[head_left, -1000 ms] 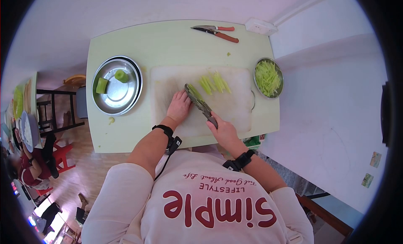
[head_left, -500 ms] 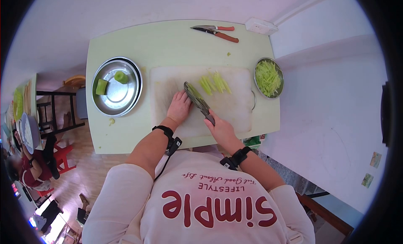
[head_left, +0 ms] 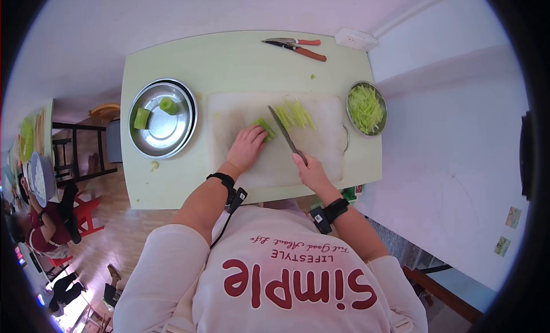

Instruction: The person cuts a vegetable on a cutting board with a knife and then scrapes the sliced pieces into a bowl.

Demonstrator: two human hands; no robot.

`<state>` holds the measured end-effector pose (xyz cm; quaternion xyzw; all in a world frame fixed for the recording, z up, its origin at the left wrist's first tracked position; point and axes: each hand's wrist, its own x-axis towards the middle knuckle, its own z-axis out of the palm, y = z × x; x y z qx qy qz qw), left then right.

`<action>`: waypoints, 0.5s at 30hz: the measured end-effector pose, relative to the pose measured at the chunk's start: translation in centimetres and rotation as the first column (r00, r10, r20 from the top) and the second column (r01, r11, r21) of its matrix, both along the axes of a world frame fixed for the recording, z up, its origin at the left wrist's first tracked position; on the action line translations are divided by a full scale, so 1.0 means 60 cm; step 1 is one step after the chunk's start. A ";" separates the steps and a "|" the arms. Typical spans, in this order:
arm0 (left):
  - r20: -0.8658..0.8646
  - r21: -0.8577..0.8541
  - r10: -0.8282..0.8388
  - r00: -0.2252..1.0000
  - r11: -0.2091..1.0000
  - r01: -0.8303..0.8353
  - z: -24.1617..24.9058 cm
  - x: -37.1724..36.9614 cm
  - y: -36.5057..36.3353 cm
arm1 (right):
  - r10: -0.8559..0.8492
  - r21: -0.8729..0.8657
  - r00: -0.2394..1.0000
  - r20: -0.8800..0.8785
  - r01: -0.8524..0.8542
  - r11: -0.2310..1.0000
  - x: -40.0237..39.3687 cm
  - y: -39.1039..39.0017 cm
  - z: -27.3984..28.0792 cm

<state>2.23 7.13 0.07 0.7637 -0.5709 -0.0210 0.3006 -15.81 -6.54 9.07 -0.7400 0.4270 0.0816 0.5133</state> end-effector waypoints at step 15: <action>0.033 0.105 -0.016 0.999 0.994 0.012 -0.013 0.000 0.008 | 0.328 -0.472 0.943 -0.051 -0.312 0.824 -0.003 0.051 0.019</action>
